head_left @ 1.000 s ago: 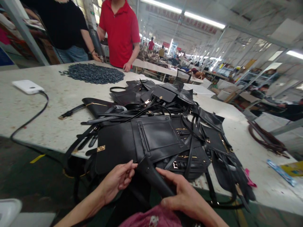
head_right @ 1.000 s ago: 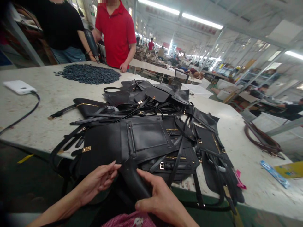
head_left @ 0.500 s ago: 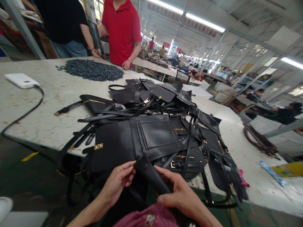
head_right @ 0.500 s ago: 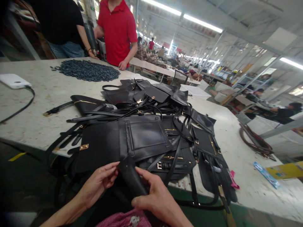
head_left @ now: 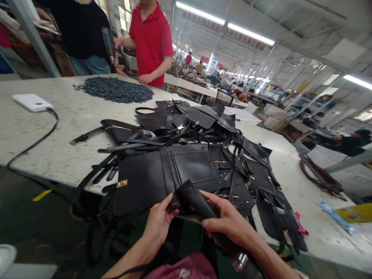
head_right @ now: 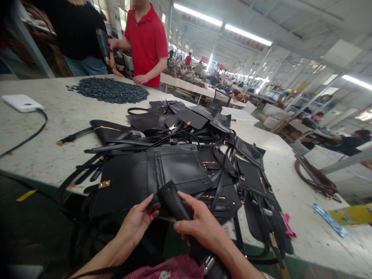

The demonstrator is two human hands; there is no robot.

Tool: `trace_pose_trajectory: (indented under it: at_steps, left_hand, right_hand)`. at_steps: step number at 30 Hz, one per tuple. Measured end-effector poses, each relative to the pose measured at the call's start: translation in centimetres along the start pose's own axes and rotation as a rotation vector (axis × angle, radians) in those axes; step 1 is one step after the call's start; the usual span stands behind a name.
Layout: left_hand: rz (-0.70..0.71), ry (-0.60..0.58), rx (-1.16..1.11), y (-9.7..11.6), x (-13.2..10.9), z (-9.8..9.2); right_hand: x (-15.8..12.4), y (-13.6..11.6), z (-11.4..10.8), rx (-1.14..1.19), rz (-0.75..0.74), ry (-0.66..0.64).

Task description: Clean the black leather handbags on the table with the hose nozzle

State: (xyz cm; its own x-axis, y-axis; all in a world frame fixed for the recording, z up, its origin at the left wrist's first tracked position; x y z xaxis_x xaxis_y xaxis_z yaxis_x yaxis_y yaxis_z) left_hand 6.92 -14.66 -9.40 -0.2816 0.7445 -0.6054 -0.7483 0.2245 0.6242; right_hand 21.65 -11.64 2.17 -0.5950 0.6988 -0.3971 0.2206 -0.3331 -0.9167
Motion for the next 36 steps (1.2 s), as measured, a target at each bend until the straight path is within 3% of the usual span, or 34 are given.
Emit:
trace_pose_trajectory:
  at_steps: [3, 8, 13, 19, 24, 27, 31, 36]
  left_hand:
    - [0.013, 0.078, -0.080, -0.8, 0.5, 0.0]
    - [0.001, 0.105, -0.122, -1.5, 0.7, -0.7]
    - [-0.005, 0.009, -0.163, -1.3, 0.6, -0.1]
    - [-0.015, -0.051, -0.209, -1.5, 0.7, 0.4]
    - [0.001, -0.074, -0.213, -2.1, 0.5, 0.2]
    - [0.033, -0.070, -0.206, -1.9, 0.1, 0.2]
    - [0.057, -0.109, -0.234, -0.9, -0.4, 0.9]
    - [-0.047, -0.040, -0.283, -0.7, 0.1, 1.5]
  right_hand:
    - [1.0, -0.8, 0.6, -0.036, 0.045, -0.063]
    - [2.2, -1.4, 1.0, -0.040, 0.072, -0.099]
    - [1.2, -0.6, 0.9, -0.013, 0.190, -0.098]
    - [2.1, -1.8, 0.7, 0.053, 0.048, -0.061]
    - [0.3, -1.1, 1.4, 0.024, 0.162, -0.078]
    - [1.2, -1.6, 1.4, 0.027, 0.105, -0.076]
    - [3.2, -2.9, 0.0, 0.042, -0.075, 0.028]
    - [1.7, -2.5, -1.2, 0.082, -0.054, 0.064]
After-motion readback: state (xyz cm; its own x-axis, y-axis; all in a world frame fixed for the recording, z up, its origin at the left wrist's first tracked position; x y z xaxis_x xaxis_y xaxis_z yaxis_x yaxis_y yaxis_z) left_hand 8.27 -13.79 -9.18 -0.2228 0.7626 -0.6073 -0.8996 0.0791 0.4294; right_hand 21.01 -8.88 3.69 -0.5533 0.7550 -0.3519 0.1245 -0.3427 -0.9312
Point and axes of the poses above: each hand's wrist, its own x-axis towards the middle knuckle, its own z-axis out of the palm, y = z × x, the point moved 7 cm from there along x, towards the middle knuckle, and after that the axes turned 7 degrees about x, right-handed, at the moved point
